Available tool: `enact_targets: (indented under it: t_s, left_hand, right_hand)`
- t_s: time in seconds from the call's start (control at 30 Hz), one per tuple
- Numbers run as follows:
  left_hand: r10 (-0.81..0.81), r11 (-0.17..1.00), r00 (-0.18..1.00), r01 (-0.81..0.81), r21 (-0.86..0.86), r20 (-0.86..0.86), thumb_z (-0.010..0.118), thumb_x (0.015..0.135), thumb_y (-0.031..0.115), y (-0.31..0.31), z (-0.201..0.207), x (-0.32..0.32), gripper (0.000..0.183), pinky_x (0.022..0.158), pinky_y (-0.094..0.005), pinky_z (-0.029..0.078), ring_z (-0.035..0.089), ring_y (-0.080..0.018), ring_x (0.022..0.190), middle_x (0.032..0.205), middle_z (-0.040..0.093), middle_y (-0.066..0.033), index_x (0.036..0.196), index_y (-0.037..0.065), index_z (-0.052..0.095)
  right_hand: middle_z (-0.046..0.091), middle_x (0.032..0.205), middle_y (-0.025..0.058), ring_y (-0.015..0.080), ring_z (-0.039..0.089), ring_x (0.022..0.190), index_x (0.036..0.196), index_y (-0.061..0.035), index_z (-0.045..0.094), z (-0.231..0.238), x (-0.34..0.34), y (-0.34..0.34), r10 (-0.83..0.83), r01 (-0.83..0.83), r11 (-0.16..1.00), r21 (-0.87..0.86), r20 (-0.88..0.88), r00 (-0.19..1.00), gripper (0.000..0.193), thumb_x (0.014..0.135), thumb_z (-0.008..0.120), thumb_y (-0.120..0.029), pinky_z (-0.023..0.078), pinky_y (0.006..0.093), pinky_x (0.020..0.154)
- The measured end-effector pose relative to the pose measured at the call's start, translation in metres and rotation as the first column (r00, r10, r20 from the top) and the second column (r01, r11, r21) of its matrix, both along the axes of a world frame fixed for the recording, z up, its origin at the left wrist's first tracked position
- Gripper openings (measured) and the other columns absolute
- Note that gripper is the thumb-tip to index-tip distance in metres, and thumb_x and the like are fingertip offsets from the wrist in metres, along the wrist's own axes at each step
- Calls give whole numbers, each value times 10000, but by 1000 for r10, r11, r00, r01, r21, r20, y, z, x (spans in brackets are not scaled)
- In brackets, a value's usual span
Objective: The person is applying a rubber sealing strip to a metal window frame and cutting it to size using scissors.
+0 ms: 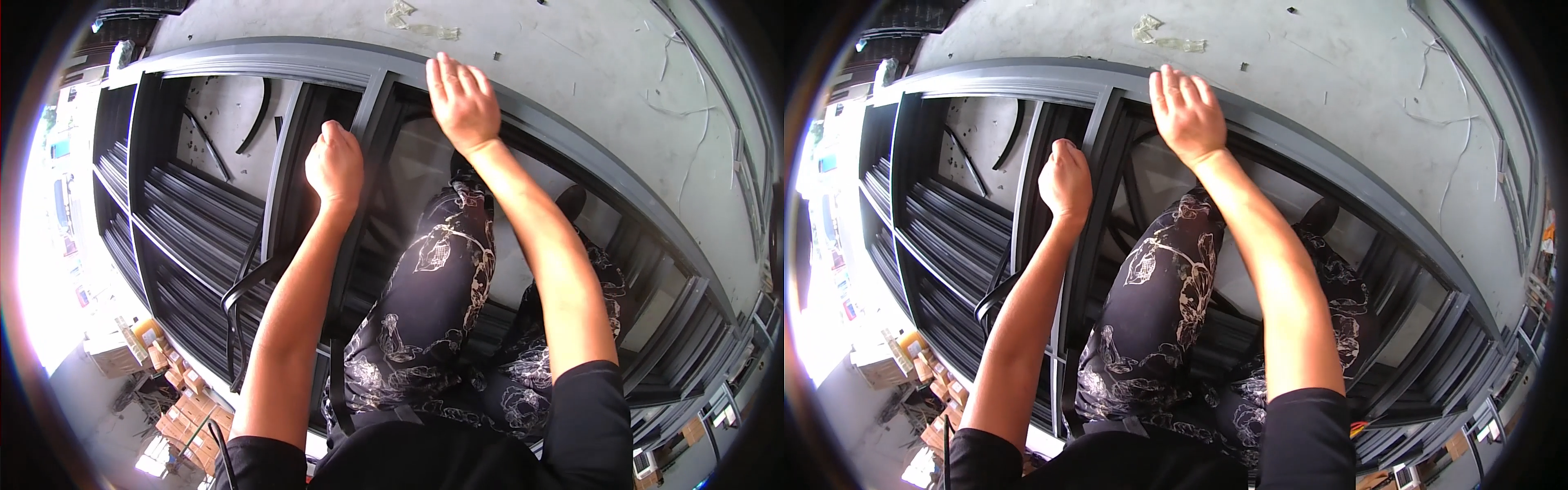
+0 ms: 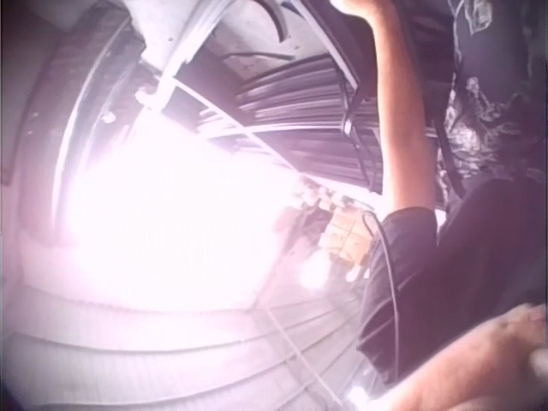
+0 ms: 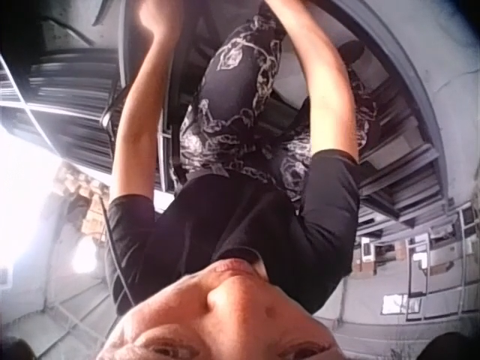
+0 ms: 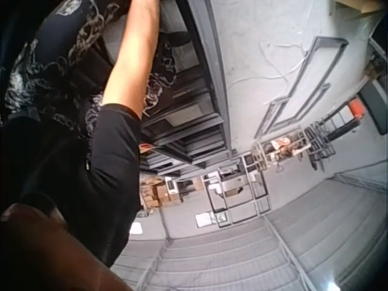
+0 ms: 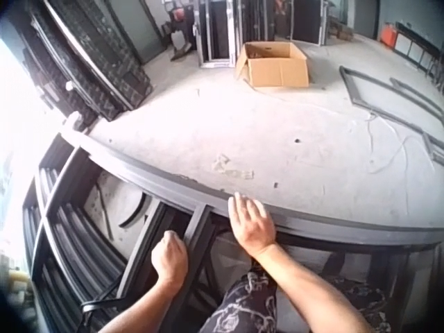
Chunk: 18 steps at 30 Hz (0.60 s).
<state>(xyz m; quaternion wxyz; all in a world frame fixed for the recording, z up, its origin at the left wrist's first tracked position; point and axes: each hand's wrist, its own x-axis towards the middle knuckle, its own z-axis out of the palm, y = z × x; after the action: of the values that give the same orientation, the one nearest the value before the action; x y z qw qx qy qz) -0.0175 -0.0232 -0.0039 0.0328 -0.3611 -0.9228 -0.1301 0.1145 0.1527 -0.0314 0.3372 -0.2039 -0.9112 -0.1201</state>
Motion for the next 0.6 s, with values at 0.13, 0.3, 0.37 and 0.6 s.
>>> enact_targets:
  t_s: [0.13, 0.3, 0.37, 0.6]
  left_hand:
    - [39, 999, 999, -39, -19, 6, 420, 951, 252, -1, -1, -5, 243, 598, -481, 490, 622, -395, 696, 791, 647, -184, 913, 54, 557]
    - [40, 999, 998, -41, 4, 47, 390, 959, 271, -8, -2, -9, 269, 621, -484, 490, 619, -406, 724, 811, 648, -191, 934, 64, 560]
    - [45, 999, 999, -45, 0, 25, 402, 953, 256, -9, -3, -13, 258, 606, -462, 501, 627, -390, 701, 788, 651, -183, 910, 59, 561]
    - [3, 1000, 1000, -4, 30, 18, 403, 957, 243, -3, -2, -8, 259, 592, -443, 504, 629, -374, 674, 745, 642, -177, 871, 45, 547]
  right_hand:
    - [596, 1162, 160, 252, 594, 964, 1171, -1, 558, 2, -11, -5, 2, -2, 999, -34, 19, 1000, 367, 836, 548, -151, 468, 393, 906]
    - [585, 1208, 122, 209, 582, 1003, 1251, -30, 524, 5, 6, -9, -46, 55, 997, -45, 171, 984, 431, 847, 536, -183, 435, 442, 948]
    - [580, 1202, 118, 202, 573, 1001, 1249, -28, 531, 12, 42, -1, -55, 55, 998, 8, 265, 963, 442, 836, 540, -187, 436, 457, 938]
    - [586, 1206, 78, 183, 601, 968, 1280, -30, 493, 37, 236, 37, -149, 111, 988, 109, 468, 871, 487, 809, 583, -117, 450, 403, 952]
